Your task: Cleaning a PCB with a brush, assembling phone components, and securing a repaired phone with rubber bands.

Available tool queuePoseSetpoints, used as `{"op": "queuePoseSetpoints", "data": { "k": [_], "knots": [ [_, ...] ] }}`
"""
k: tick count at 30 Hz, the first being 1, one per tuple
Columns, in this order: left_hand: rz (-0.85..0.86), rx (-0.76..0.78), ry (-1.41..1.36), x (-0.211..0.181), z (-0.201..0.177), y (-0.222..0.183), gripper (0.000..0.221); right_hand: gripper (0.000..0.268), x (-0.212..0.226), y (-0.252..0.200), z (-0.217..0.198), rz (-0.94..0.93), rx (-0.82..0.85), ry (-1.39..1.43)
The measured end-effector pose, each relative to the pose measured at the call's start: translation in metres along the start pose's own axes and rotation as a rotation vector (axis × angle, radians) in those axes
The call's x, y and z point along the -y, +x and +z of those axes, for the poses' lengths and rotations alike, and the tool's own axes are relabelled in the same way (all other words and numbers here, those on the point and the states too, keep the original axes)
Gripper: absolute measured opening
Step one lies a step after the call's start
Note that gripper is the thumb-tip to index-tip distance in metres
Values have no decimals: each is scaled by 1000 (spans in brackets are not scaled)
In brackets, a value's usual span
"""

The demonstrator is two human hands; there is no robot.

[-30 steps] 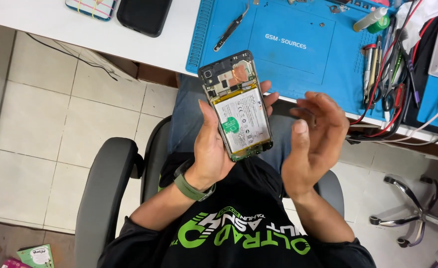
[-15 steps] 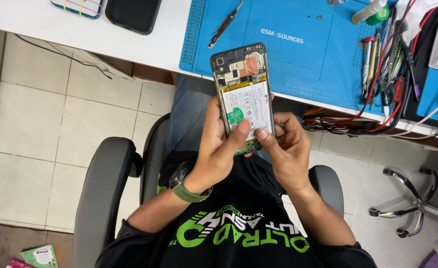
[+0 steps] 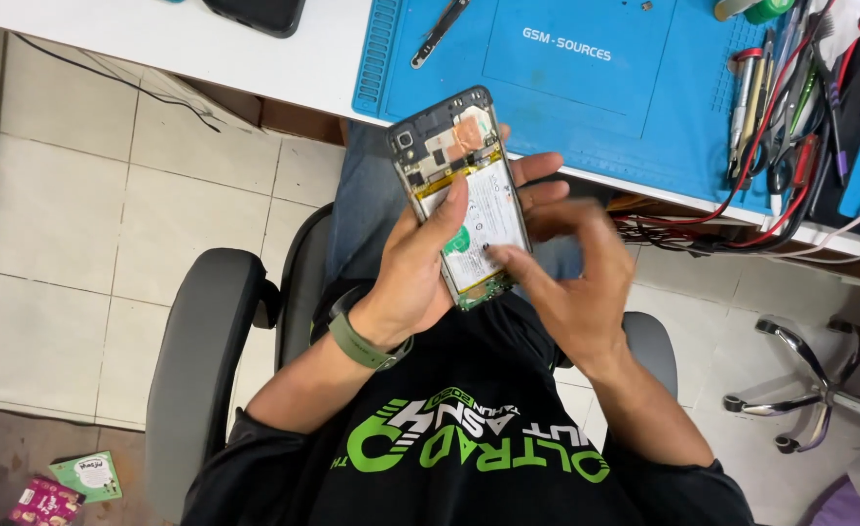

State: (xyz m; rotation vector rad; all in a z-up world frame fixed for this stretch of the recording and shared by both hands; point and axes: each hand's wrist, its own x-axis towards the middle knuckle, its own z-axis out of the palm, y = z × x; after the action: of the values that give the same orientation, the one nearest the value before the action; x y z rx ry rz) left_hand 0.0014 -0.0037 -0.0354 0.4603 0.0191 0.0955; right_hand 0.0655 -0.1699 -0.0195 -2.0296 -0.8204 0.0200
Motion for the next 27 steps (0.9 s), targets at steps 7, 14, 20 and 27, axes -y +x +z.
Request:
{"op": "queuePoseSetpoints", "data": {
  "k": [7,14,20,27],
  "knots": [
    [-81,-64,60,-4,4,0,62,28,-6,33,-7,-762,-25,-234],
    [-111,-61,15,-11,9,-3,59,21,-8,37,-7,-943,28,-220],
    [-21,-105,84,-20,12,4,65,23,-1,41,-5,-951,34,-219],
    [92,-102,139,-15,14,2,65,23,12,43,-2,-822,-66,-248]
  ]
}}
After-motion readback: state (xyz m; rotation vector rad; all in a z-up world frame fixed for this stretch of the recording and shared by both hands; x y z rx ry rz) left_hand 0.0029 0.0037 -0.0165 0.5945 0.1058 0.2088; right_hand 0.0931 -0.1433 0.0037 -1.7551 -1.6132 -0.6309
